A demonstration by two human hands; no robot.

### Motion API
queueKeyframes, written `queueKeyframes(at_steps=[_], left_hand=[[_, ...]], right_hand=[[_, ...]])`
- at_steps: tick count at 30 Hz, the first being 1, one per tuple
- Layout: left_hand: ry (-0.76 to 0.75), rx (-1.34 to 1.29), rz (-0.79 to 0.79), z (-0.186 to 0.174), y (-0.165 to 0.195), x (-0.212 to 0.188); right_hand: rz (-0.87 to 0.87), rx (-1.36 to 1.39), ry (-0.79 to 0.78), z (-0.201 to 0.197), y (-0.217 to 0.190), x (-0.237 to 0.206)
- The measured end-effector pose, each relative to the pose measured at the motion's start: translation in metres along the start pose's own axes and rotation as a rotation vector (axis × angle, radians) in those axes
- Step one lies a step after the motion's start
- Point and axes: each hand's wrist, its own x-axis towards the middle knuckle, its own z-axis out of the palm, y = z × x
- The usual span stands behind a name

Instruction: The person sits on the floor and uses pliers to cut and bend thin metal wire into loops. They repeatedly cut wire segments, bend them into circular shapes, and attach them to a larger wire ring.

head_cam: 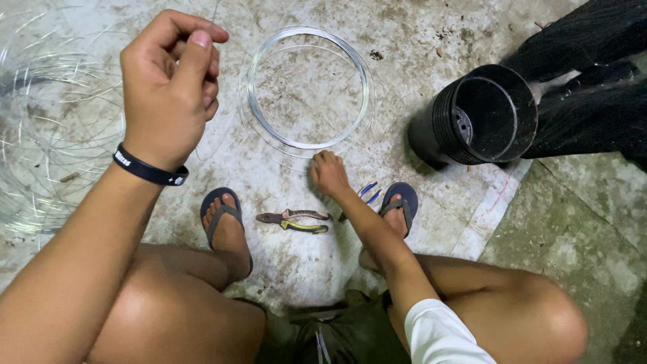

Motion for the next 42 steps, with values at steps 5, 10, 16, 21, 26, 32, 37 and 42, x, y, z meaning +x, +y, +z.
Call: queueKeyframes(at_steps=[5,10,16,21,26,32,37,42], left_hand=[[0.001,0.018,-0.072,0.005,0.000,0.005],[0.018,0.007,-0.163,0.017,-0.003,0.017],[0.022,0.047,-0.331,0.037,-0.013,0.043],[0.036,0.049,-0.448,0.050,-0.035,0.068],[-0.001,0.109,-0.481,0.052,-0.047,0.069],[-0.004,-0.038,-0.494,0.046,-0.046,0.057],[-0.011,-0.193,-0.426,0.046,-0.045,0.042],[0.016,-0.205,-0.407,0.057,-0.042,0.029]], right_hand=[[0.389,0.037,0.132,-0.022,0.073,0.022],[0.543,0.089,0.225,-0.039,0.133,0.052],[0.525,0.132,0.245,-0.039,0.189,0.112],[0.581,0.116,0.195,-0.033,0.218,0.145],[0.481,0.135,0.304,-0.034,0.221,0.150],[0.301,0.550,0.399,-0.060,0.212,0.146],[0.454,0.970,0.240,-0.114,0.184,0.141],[0.340,0.996,0.134,-0.178,0.134,0.131]])
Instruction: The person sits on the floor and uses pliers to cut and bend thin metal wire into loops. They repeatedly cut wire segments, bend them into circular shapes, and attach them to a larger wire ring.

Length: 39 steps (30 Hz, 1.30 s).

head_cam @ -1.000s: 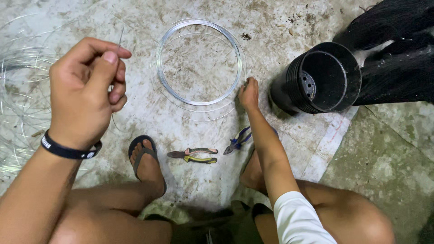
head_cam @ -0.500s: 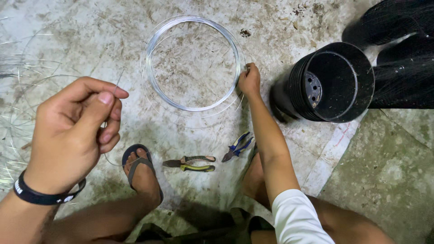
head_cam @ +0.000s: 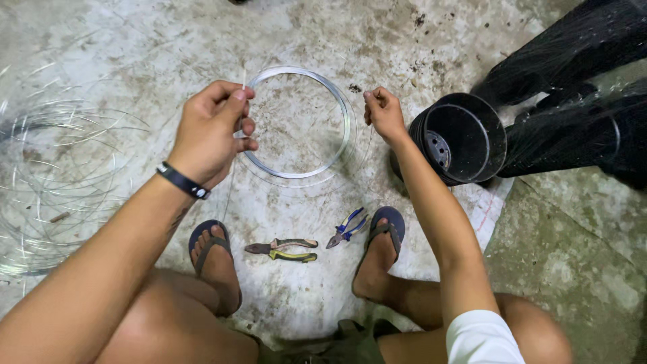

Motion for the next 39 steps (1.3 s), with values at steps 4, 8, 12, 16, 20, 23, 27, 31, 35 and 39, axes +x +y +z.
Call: queueKeyframes(at_steps=[4,8,12,16,20,23,27,31,35,39], left_hand=[[-0.007,-0.050,0.005,0.011,-0.002,-0.002],[0.011,-0.040,0.032,0.020,-0.004,0.000],[0.024,-0.022,0.051,0.021,-0.005,0.000],[0.035,-0.015,0.060,0.017,-0.007,-0.004],[0.036,0.016,0.071,0.009,-0.009,-0.007],[0.055,0.000,0.074,0.002,-0.012,-0.007],[0.082,-0.045,0.066,-0.003,-0.016,-0.003],[0.142,0.105,0.080,-0.007,-0.017,0.000],[0.192,0.231,0.108,-0.007,-0.017,0.000],[0.181,0.236,0.109,-0.004,-0.018,0.000]], right_hand=[[0.058,0.040,-0.151,0.003,-0.046,-0.029],[0.125,0.216,-0.204,0.014,-0.067,-0.050],[0.099,0.300,-0.204,0.030,-0.077,-0.069],[-0.003,0.098,-0.285,0.033,-0.091,-0.086],[0.031,0.205,-0.322,0.036,-0.101,-0.090],[0.006,0.034,-0.242,0.038,-0.108,-0.095],[0.003,-0.004,-0.391,0.041,-0.114,-0.100],[0.045,-0.064,-0.417,0.048,-0.128,-0.091],[-0.038,-0.378,-0.448,0.049,-0.152,-0.093],[-0.085,-0.515,-0.599,0.046,-0.174,-0.094]])
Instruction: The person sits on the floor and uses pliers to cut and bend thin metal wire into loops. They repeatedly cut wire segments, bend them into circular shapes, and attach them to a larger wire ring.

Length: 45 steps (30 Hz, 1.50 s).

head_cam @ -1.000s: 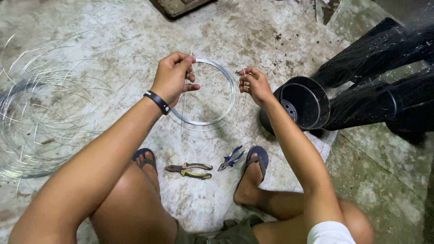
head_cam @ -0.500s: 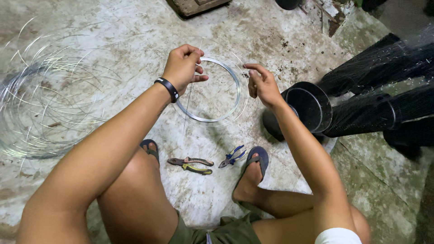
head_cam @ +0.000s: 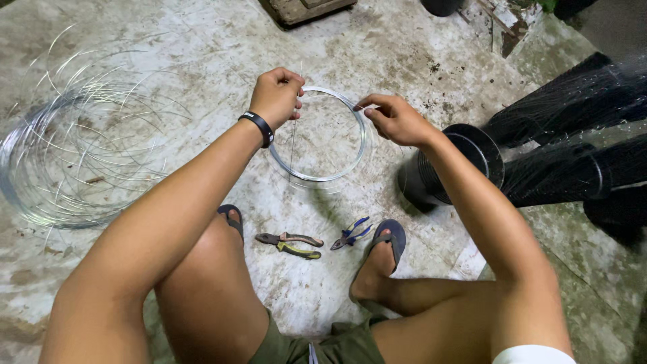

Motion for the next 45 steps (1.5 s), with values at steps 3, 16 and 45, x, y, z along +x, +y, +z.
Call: queueKeyframes(at_steps=[3,16,45], left_hand=[[-0.026,-0.031,-0.032,0.001,0.000,0.000],[-0.081,-0.199,-0.130,0.006,-0.015,0.010],[0.134,-0.675,-0.009,-0.008,-0.015,0.052]], right_hand=[[-0.023,0.075,-0.062,-0.006,-0.008,-0.003],[-0.052,0.354,0.064,-0.003,-0.024,-0.026],[-0.188,0.457,0.121,0.012,0.048,-0.049]])
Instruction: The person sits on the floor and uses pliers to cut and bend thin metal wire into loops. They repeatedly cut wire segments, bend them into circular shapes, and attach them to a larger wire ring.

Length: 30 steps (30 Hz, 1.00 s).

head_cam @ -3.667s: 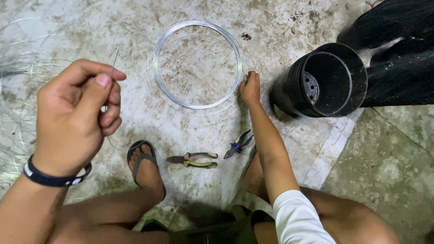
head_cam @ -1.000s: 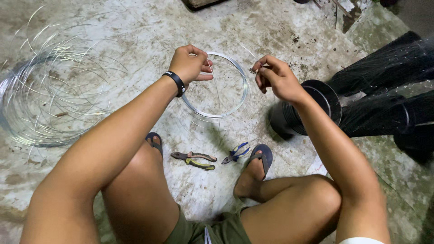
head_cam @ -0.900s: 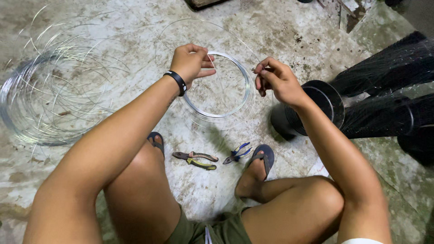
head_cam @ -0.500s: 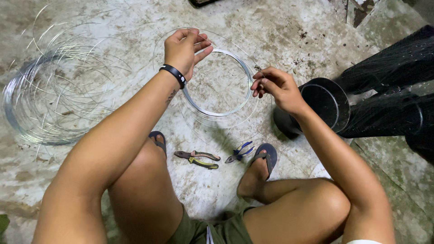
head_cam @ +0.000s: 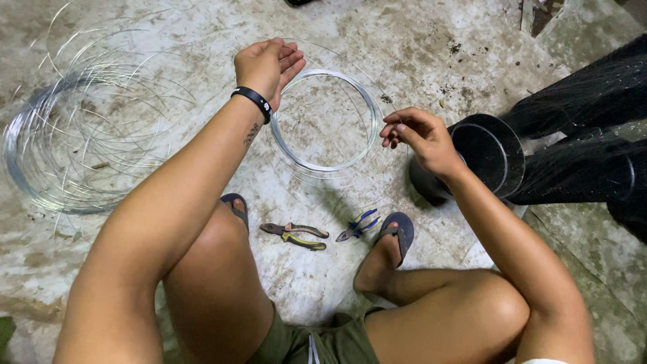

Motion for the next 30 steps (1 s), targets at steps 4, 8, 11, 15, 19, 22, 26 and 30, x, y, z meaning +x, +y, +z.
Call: queueKeyframes(at_steps=[4,8,11,15,19,22,26,30], left_hand=[[0.045,-0.018,-0.005,0.001,0.004,0.002],[0.066,-0.034,-0.003,0.000,0.012,0.002],[0.071,-0.083,0.029,-0.001,0.017,0.002],[0.053,-0.068,0.036,-0.002,0.019,0.000],[-0.013,-0.075,0.049,0.004,0.016,-0.005],[-0.088,-0.040,0.063,0.013,0.014,-0.013],[-0.181,0.109,0.083,0.026,0.011,-0.027],[-0.215,0.153,0.088,0.042,-0.002,-0.040]], right_hand=[[0.002,-0.005,-0.012,0.001,-0.002,-0.002],[0.010,0.010,-0.025,0.004,-0.007,-0.003],[0.003,-0.020,-0.069,0.004,-0.010,-0.004],[0.044,-0.102,-0.116,0.007,-0.016,-0.006],[0.089,-0.253,-0.228,0.012,-0.028,-0.005],[0.061,-0.495,-0.329,0.013,-0.045,-0.003],[0.058,-0.675,-0.288,0.021,-0.066,-0.001],[0.049,-0.601,-0.153,0.034,-0.078,0.000]])
